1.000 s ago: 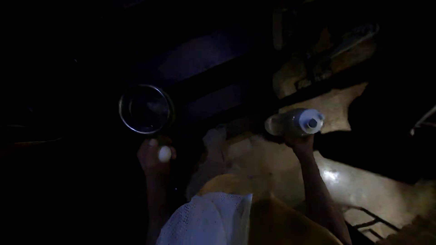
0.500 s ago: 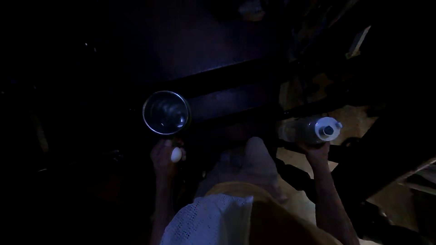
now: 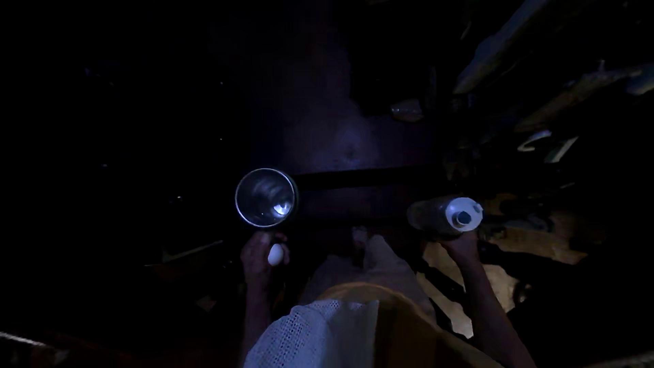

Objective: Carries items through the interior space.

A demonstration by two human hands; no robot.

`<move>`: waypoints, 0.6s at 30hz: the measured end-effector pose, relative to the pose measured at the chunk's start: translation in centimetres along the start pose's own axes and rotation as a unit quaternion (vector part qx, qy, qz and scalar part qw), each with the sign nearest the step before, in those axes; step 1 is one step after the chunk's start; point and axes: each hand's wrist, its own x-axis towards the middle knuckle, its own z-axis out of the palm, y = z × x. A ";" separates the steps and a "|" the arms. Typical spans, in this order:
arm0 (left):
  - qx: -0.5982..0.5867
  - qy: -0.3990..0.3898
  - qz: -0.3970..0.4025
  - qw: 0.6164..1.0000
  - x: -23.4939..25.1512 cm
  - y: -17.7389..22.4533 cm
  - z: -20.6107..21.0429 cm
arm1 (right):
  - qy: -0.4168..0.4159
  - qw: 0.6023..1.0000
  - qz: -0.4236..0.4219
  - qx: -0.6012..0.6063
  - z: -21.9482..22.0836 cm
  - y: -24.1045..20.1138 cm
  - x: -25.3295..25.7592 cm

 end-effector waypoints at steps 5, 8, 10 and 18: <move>-0.016 0.035 0.007 0.999 1.7 5.0 1.0 | -0.065 0.993 -0.092 -0.021 0.8 -8.9 5.8; -0.028 0.049 0.011 0.998 3.3 7.2 1.1 | -0.081 0.988 -0.128 -0.023 1.8 -13.2 9.2; -0.029 0.051 0.021 0.998 4.7 8.5 1.2 | -0.080 0.984 -0.157 -0.010 3.0 -15.6 11.5; -0.054 0.043 0.012 0.998 12.1 15.0 0.9 | -0.077 0.990 -0.117 -0.033 4.4 -27.3 16.6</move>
